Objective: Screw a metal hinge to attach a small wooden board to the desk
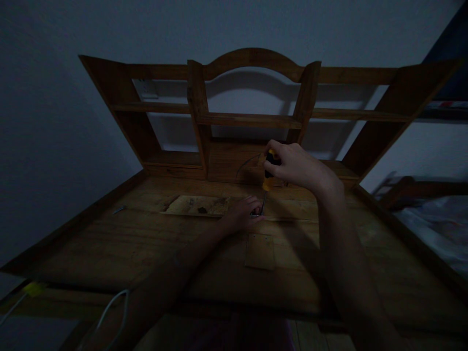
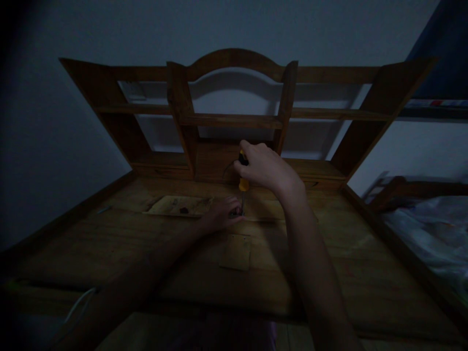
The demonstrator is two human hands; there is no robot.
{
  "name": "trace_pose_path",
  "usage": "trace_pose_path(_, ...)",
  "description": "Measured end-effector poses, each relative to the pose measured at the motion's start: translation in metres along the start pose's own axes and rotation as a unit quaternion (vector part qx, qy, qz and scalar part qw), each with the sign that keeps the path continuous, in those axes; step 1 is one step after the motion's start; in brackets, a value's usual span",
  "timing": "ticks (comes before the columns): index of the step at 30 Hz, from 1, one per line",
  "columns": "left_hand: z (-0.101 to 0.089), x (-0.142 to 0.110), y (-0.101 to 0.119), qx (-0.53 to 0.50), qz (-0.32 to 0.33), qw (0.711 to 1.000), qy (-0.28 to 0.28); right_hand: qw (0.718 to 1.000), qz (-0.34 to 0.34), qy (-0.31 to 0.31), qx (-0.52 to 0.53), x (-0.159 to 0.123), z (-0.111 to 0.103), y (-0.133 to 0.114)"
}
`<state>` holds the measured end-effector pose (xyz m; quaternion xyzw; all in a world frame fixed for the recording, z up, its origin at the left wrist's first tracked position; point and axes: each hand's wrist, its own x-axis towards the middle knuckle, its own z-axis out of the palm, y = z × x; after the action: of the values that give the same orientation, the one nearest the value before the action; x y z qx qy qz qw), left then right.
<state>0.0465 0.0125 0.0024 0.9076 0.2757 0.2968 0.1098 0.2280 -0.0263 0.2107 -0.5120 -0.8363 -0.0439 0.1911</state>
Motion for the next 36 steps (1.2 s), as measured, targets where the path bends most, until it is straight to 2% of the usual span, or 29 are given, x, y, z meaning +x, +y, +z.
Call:
trace_pose_path(9,-0.0008,-0.0016,0.0008,-0.002,-0.007,1.0,0.0,0.999,0.007,0.012,-0.043,-0.0021,-0.0008,0.0013)
trace_pose_path(15,0.0016,-0.002,-0.0019,-0.007,-0.001,1.0,0.003,0.998,0.033,-0.006,-0.058,-0.001,-0.0028,-0.0028)
trace_pose_path(27,-0.0012,-0.0007,0.0006,0.017,0.0,1.0,0.005,0.999,0.014,0.005,-0.053,0.0,-0.001,-0.0009)
trace_pose_path(36,-0.0001,0.0006,-0.0002,-0.009,0.008,1.0,0.003,0.999,0.038,0.0,-0.033,-0.0016,-0.0058,-0.0066)
